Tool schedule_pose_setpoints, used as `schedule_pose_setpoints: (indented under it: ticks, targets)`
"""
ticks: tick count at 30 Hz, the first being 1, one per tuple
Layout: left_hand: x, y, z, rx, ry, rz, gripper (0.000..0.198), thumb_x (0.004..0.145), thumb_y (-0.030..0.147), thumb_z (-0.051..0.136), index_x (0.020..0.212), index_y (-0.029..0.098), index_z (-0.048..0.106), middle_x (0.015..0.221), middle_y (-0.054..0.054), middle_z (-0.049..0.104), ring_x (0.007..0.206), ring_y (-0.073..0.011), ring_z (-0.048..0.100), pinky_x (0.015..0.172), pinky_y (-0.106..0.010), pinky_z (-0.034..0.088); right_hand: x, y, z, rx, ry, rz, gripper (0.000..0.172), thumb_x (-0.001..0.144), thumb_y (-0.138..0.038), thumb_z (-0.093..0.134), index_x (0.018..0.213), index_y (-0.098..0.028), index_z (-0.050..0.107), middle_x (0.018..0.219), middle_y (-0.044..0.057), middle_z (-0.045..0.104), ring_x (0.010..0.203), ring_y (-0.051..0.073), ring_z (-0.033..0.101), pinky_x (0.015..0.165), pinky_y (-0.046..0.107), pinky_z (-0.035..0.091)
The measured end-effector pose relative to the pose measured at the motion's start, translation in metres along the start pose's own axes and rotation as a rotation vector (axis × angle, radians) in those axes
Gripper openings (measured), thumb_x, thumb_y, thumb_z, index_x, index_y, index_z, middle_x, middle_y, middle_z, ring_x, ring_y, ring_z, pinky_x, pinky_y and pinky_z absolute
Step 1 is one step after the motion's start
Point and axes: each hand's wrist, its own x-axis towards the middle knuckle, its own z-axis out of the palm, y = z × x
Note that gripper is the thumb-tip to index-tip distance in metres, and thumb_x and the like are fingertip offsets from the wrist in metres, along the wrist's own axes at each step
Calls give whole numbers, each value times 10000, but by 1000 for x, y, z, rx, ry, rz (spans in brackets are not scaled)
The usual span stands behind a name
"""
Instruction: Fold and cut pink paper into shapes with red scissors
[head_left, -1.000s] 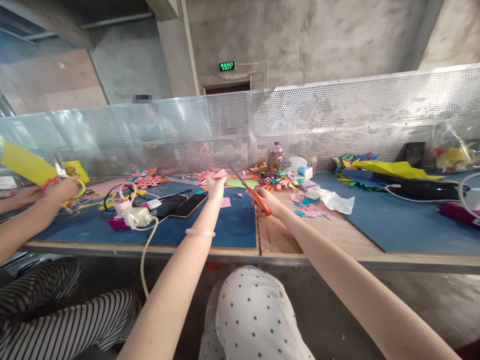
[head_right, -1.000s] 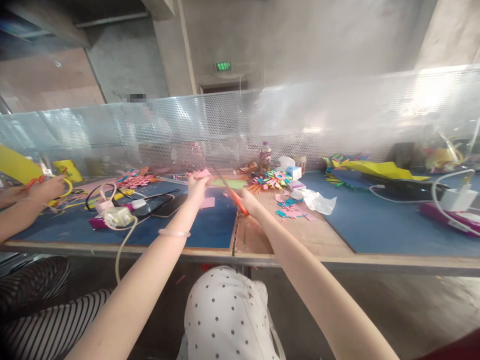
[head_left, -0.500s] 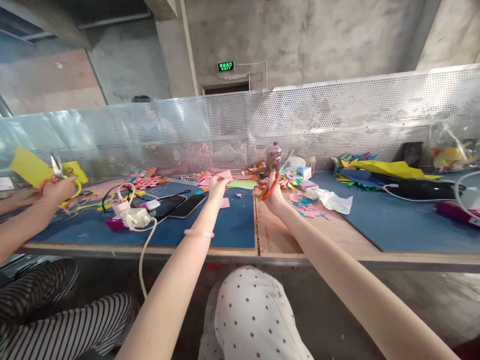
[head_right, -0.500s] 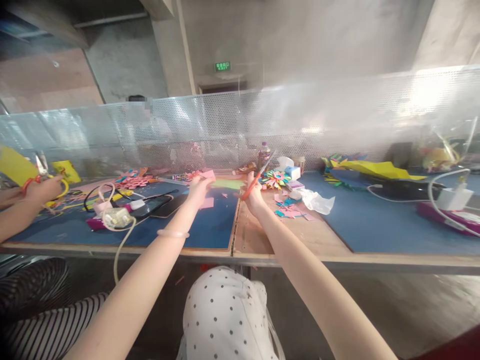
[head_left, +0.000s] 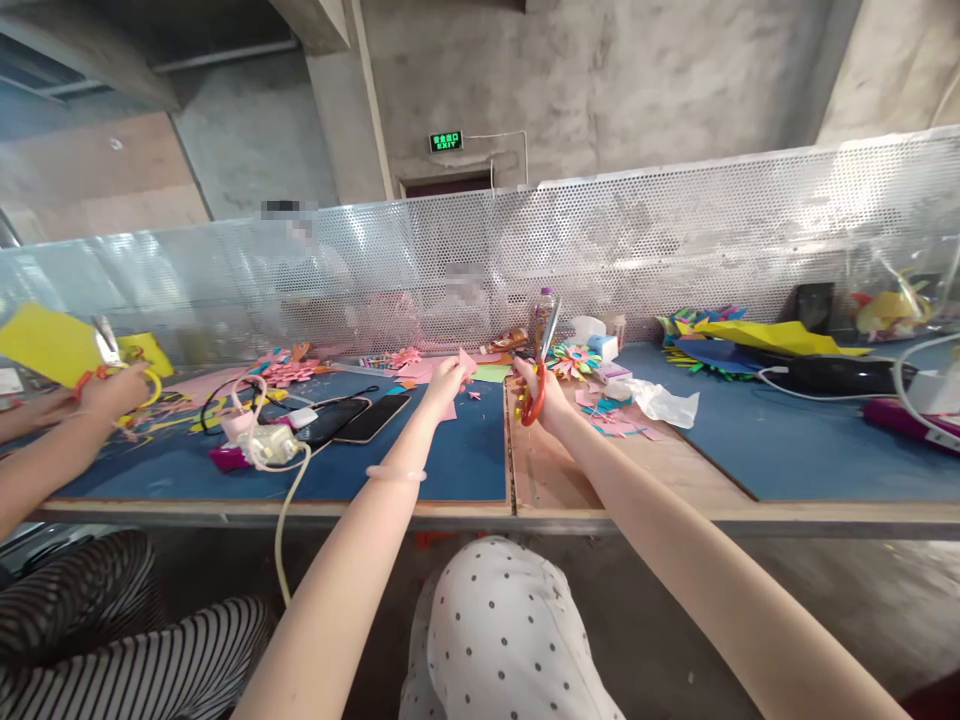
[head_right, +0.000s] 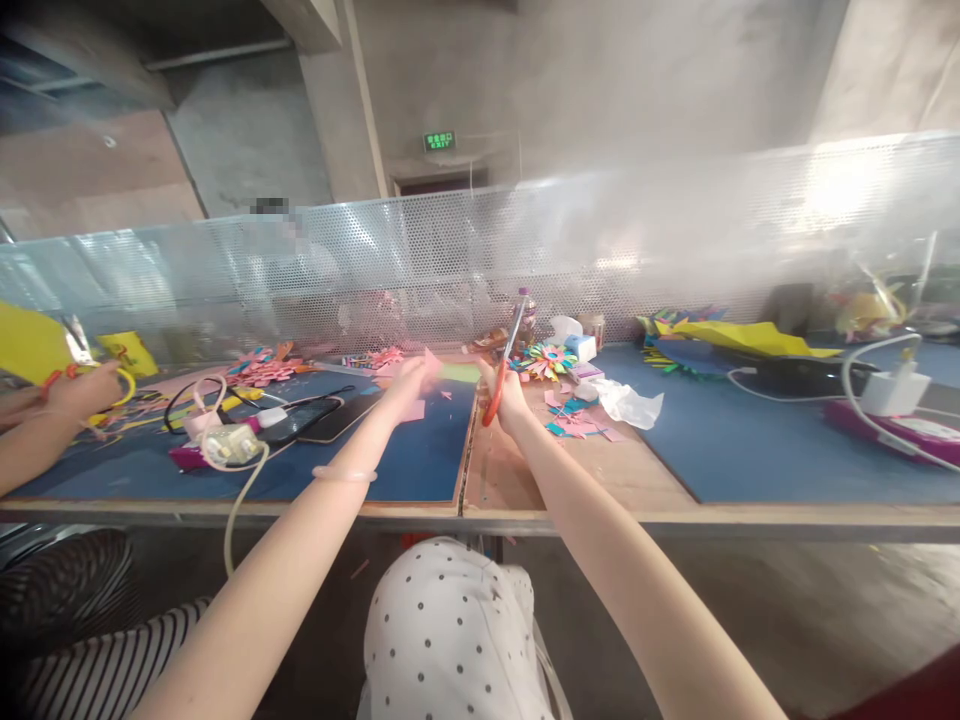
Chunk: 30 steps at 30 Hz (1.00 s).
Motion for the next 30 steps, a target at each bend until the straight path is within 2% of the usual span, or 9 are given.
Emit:
schedule_pose_setpoints:
  ticks: [4,8,11,15,19,24,30]
  targets:
    - [-4,6,4,-24,-53,27,124,689,219,457,703,153,561,645,-14,575,517,-98,501,453,-191,346,-1,2,-4,-262,-16,-10,347,723,-522,539,703,-205,399,515,-53,398,400,83,402,352,203,328]
    - [-7,11,6,-45,-28,75,139,725,216,408,633,167,500,578,0,540,488,-102,482,454,-204,356,-4,1,-1,-685,-26,-188,305,674,-458,566,631,-188,434,527,-26,470,488,103,449,442,213,336]
    - [-7,13,6,-30,15,130,167,755,224,401,631,169,498,589,-6,552,502,-107,498,466,-211,374,-6,1,4,-851,7,-281,260,649,-418,571,630,-177,476,584,-1,534,571,126,495,512,221,354]
    - [-11,19,6,-13,101,169,206,797,327,444,686,173,523,590,-4,551,522,-114,522,474,-211,392,-9,-3,2,-878,9,-269,216,673,-384,538,657,-172,501,576,4,545,534,124,490,485,215,335]
    - [-15,25,6,-30,109,183,287,802,435,462,681,179,507,569,5,528,492,-109,520,429,-198,378,-12,-13,-2,-879,-54,-225,198,703,-352,516,684,-155,521,531,1,522,463,104,450,442,210,306]
    - [-13,24,6,-80,161,177,271,810,413,462,673,182,495,563,13,505,479,-105,506,394,-191,364,-15,-19,0,-928,-133,-249,159,678,-300,533,648,-144,523,497,-4,500,441,93,433,444,210,302]
    - [-9,21,6,-167,191,139,225,810,393,462,835,186,546,744,-19,570,560,-115,547,408,-199,403,-19,-20,5,-924,-194,-275,160,685,-288,493,617,-144,512,499,5,510,428,94,436,423,212,275]
